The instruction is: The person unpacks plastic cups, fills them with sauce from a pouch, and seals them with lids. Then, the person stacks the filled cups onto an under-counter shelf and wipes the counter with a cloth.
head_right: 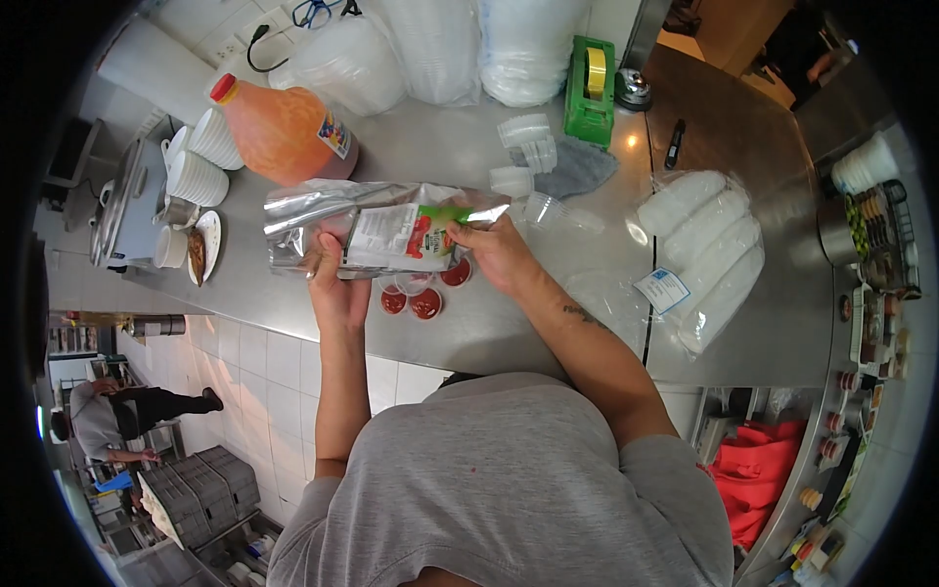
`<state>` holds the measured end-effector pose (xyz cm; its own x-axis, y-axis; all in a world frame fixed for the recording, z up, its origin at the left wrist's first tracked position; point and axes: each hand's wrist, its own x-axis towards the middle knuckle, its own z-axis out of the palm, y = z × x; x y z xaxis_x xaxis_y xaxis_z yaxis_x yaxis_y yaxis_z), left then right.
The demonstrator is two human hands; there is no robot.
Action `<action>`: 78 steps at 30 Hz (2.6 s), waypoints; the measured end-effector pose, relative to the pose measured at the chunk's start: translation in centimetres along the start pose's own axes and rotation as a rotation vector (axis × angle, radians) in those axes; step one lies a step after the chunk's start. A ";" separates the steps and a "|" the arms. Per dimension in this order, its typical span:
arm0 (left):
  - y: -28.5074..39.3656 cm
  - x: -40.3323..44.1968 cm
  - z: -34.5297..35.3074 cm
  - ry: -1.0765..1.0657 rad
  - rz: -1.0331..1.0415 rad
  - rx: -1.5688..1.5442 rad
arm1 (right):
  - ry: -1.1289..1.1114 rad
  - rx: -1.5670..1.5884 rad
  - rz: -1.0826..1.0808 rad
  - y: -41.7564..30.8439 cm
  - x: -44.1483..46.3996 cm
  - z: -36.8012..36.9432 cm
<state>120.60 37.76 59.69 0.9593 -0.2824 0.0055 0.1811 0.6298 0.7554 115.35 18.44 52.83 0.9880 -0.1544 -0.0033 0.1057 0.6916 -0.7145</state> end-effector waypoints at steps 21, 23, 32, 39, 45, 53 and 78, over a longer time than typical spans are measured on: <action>-1.8 0.5 -6.1 0.258 -0.150 -0.440 | -0.120 -0.127 0.262 -2.6 6.1 2.3; -1.9 0.4 -6.3 0.213 -0.144 -0.440 | -0.129 -0.137 0.262 -3.4 6.4 2.7; 0.7 -0.3 -5.4 0.184 -0.317 -0.170 | -0.002 -0.116 0.206 -6.5 7.0 5.9; 5.4 0.8 -3.1 -0.144 -0.351 0.599 | -0.030 -0.092 -0.087 -11.8 11.5 12.4; 4.1 5.8 1.1 -0.080 0.441 1.009 | 0.016 -0.147 -0.182 -10.3 17.3 12.6; 4.8 12.5 1.3 -0.035 0.513 0.795 | 0.402 -0.490 -0.084 -4.5 15.6 4.6; -5.9 18.7 -9.1 -0.279 -0.542 -0.458 | 0.295 0.309 0.059 4.8 20.3 -0.3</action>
<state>139.47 35.35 49.36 0.6310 -0.7720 -0.0769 0.7414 0.5709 0.3526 135.89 18.38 49.16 0.9234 -0.2726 -0.2701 0.1233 0.8773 -0.4637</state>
